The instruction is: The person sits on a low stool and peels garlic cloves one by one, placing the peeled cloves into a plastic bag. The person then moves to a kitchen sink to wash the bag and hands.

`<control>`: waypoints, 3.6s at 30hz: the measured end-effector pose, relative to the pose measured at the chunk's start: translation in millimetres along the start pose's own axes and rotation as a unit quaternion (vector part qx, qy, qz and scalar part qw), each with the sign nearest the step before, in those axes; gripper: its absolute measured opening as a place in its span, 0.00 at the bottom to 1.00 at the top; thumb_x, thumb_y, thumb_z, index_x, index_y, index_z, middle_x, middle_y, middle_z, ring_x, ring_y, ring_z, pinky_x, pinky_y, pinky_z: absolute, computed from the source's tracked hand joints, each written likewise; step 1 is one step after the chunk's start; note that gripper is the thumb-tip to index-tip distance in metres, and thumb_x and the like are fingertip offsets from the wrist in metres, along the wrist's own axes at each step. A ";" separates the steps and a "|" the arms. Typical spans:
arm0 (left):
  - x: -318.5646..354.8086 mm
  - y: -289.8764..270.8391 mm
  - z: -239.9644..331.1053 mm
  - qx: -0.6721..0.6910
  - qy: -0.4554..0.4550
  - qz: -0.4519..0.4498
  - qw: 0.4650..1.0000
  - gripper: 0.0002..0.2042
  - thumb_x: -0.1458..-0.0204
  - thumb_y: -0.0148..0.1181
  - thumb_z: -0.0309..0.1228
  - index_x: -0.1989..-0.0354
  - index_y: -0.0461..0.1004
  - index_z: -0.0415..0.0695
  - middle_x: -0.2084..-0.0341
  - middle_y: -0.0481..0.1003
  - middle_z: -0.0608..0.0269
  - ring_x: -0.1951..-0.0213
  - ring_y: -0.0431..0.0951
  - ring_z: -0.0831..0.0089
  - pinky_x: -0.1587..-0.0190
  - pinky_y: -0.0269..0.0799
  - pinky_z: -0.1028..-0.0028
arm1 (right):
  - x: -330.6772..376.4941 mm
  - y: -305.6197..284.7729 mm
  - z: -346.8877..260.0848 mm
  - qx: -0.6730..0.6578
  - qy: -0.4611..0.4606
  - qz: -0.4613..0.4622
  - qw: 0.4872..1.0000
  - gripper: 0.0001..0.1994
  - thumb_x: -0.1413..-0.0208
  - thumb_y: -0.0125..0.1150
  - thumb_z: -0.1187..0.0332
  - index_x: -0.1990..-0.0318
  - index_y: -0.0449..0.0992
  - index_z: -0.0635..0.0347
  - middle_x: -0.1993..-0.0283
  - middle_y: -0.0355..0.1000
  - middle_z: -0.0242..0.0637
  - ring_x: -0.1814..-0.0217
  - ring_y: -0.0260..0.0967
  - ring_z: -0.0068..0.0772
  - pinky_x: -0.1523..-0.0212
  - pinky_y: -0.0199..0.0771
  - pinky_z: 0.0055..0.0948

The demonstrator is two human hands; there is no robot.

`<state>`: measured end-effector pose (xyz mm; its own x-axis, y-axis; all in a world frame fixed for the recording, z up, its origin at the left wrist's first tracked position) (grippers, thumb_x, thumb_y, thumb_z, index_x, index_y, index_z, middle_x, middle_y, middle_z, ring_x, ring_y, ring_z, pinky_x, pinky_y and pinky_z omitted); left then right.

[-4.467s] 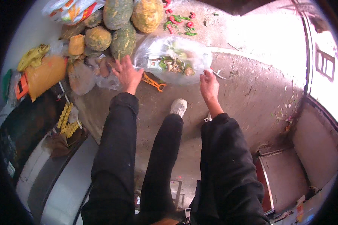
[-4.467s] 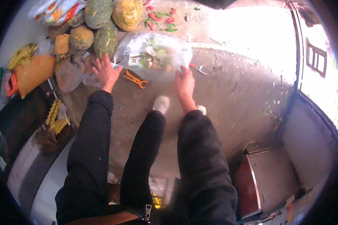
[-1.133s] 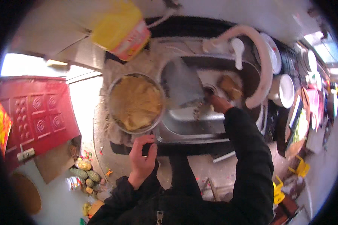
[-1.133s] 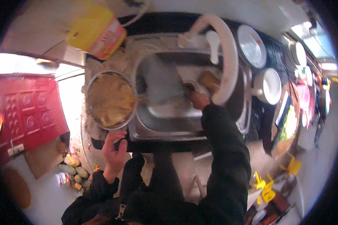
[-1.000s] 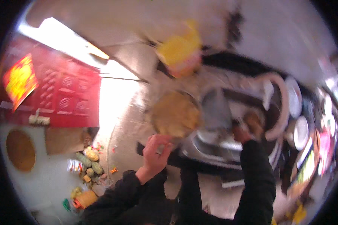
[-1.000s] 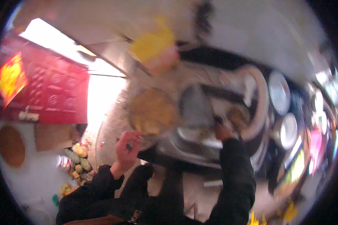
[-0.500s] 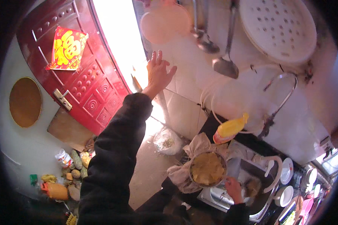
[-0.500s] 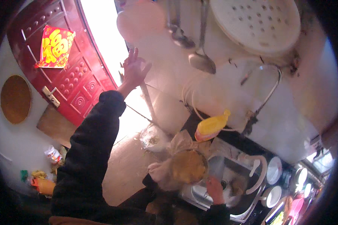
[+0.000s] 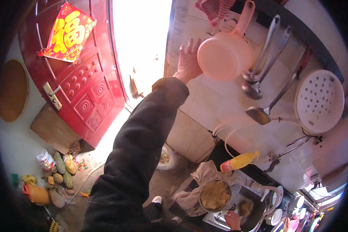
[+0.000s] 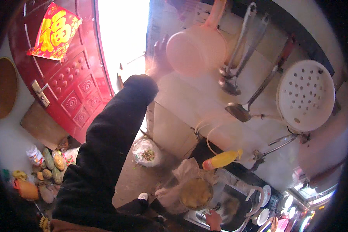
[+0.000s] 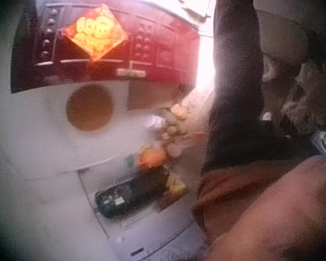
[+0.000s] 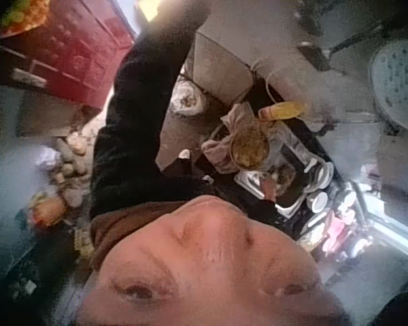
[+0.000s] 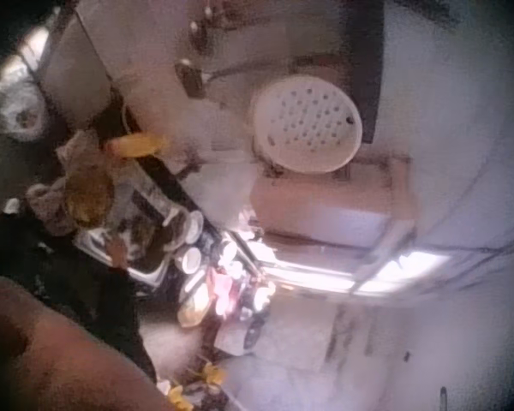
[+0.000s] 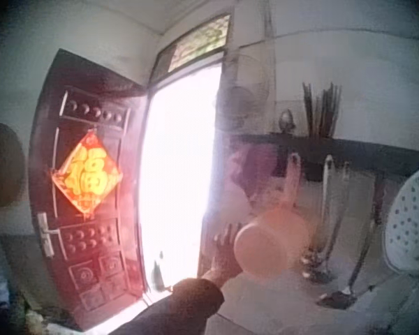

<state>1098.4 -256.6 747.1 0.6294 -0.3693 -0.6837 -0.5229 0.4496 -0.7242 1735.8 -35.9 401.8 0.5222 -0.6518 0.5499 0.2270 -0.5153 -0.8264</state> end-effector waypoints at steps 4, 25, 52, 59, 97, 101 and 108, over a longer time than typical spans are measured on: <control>-10.4 16.0 0.2 0.010 0.060 -0.004 0.998 0.38 0.45 0.54 0.57 0.28 0.55 0.56 0.27 0.49 0.54 0.26 0.45 0.50 0.31 0.43 0.43 | 5.6 -7.7 -18.8 -0.035 0.031 0.009 0.999 0.22 0.49 0.62 0.51 0.49 0.78 0.48 0.60 0.80 0.48 0.52 0.76 0.54 0.50 0.74 0.49; -17.7 101.0 -45.8 -0.052 0.309 0.195 0.930 0.18 0.40 0.56 0.46 0.53 0.80 0.45 0.68 0.83 0.55 0.67 0.83 0.59 0.66 0.78 0.61 | 11.2 1.7 -36.3 -0.043 -0.045 0.140 0.988 0.14 0.42 0.59 0.56 0.54 0.77 0.50 0.68 0.79 0.45 0.61 0.77 0.52 0.61 0.76 0.50; 604.0 101.7 466.9 0.481 -0.652 -0.481 0.336 0.33 0.44 0.66 0.34 0.36 0.52 0.43 0.43 0.66 0.53 0.54 0.78 0.60 0.52 0.75 0.63 | -215.9 163.7 170.3 0.157 -0.233 -0.072 0.957 0.16 0.47 0.56 0.58 0.60 0.82 0.58 0.55 0.77 0.43 0.45 0.70 0.46 0.45 0.68 0.51; 586.8 180.2 471.1 0.578 -0.572 -0.396 0.426 0.25 0.41 0.62 0.38 0.40 0.60 0.45 0.44 0.67 0.56 0.52 0.77 0.57 0.51 0.76 0.61 | -223.8 148.5 188.8 0.212 -0.357 -0.004 0.909 0.10 0.51 0.60 0.65 0.61 0.79 0.56 0.61 0.77 0.36 0.49 0.73 0.39 0.48 0.71 0.43; 593.4 -36.7 326.2 0.548 -0.386 -0.530 0.521 0.10 0.41 0.55 0.22 0.52 0.70 0.38 0.62 0.76 0.60 0.59 0.78 0.75 0.55 0.77 0.73 | -49.2 -69.7 -33.3 0.046 -0.535 0.191 0.822 0.10 0.54 0.59 0.70 0.61 0.73 0.55 0.66 0.69 0.36 0.67 0.73 0.39 0.66 0.74 0.39; 590.2 -42.7 317.1 0.549 -0.399 -0.521 0.517 0.10 0.41 0.56 0.22 0.52 0.70 0.38 0.61 0.75 0.61 0.58 0.77 0.75 0.54 0.77 0.73 | -51.1 -50.5 -44.2 0.010 -0.488 0.222 0.844 0.14 0.52 0.57 0.72 0.56 0.75 0.54 0.65 0.70 0.36 0.67 0.75 0.40 0.68 0.75 0.37; 582.3 -36.9 358.0 0.571 -0.350 -0.614 0.418 0.09 0.37 0.55 0.32 0.59 0.75 0.37 0.64 0.79 0.61 0.63 0.80 0.75 0.57 0.75 0.75 | -78.5 -2.3 140.3 -0.559 -0.092 0.075 0.821 0.08 0.38 0.57 0.69 0.55 0.77 0.59 0.59 0.77 0.34 0.75 0.72 0.27 0.75 0.69 0.28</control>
<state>1690.0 -197.2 407.8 0.2439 -0.7427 0.6237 0.8043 0.5142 0.2977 1809.5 94.5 343.6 0.6145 -0.7122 0.3394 -0.6933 -0.6927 -0.1985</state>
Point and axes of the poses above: each hand's wrist, its own x-axis away from the middle knuckle, its own y-axis out of the palm, z = x × y, the point moved 2 cm from there along -x, towards the middle knuckle
